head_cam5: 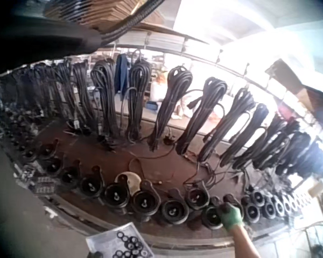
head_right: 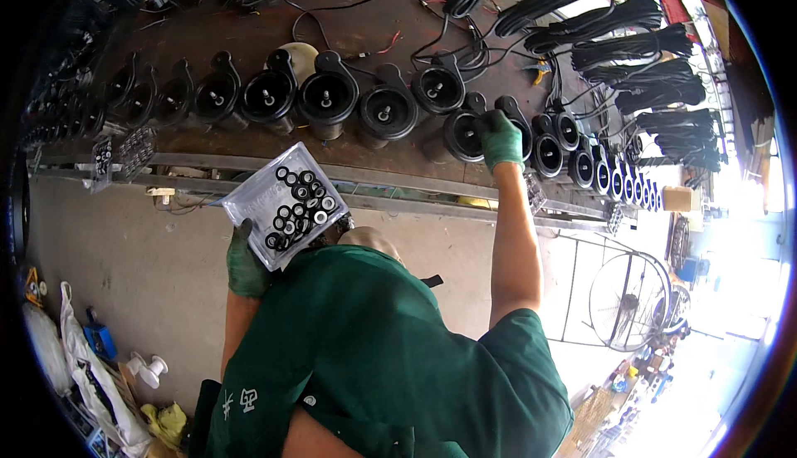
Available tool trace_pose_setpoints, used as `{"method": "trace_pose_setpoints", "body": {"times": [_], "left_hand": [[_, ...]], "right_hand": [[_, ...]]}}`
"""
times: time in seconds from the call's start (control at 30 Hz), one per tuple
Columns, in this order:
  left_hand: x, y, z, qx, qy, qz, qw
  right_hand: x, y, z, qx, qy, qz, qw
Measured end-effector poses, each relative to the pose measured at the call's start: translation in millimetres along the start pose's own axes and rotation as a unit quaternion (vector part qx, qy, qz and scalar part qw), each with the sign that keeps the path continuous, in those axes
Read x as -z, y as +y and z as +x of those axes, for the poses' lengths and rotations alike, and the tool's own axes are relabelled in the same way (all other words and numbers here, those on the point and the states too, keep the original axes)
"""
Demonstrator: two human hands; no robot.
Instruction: The person places small black and white circular components from a clear plastic container into the openings of a row of black electrical devices on a workbench. The person handles the components one by one, inserting them into the devices sequentially.
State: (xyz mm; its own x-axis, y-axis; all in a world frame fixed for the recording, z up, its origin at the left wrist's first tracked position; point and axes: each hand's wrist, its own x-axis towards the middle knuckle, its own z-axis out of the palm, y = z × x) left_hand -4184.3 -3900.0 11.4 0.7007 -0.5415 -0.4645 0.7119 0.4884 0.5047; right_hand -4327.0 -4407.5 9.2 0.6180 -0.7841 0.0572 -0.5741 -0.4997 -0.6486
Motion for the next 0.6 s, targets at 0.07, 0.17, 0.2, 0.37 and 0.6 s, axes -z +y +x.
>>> {"method": "trace_pose_setpoints", "body": {"times": [0.07,0.17,0.2,0.37,0.6], "left_hand": [[1.1,0.3,0.2,0.009,-0.005,0.001,1.0],[0.4,-0.4,-1.1,0.032,-0.022,-0.001,0.999],[0.2,0.1,-1.6,0.034,-0.025,-0.001,0.999],[4.9,-4.0,-4.7,0.043,-0.021,-0.013,0.999],[22.9,-17.7,3.3,0.044,-0.037,-0.007,0.998]], "right_hand": [[-2.8,-0.8,-9.9,0.069,0.018,-0.09,0.993],[-4.9,7.1,-17.7,0.129,0.027,-0.14,0.981],[-7.4,4.9,-20.2,0.144,0.029,-0.155,0.977],[-16.6,14.3,-34.1,0.175,-0.013,-0.152,0.973],[-10.2,-9.7,-56.1,0.15,0.025,-0.098,0.983]]}}
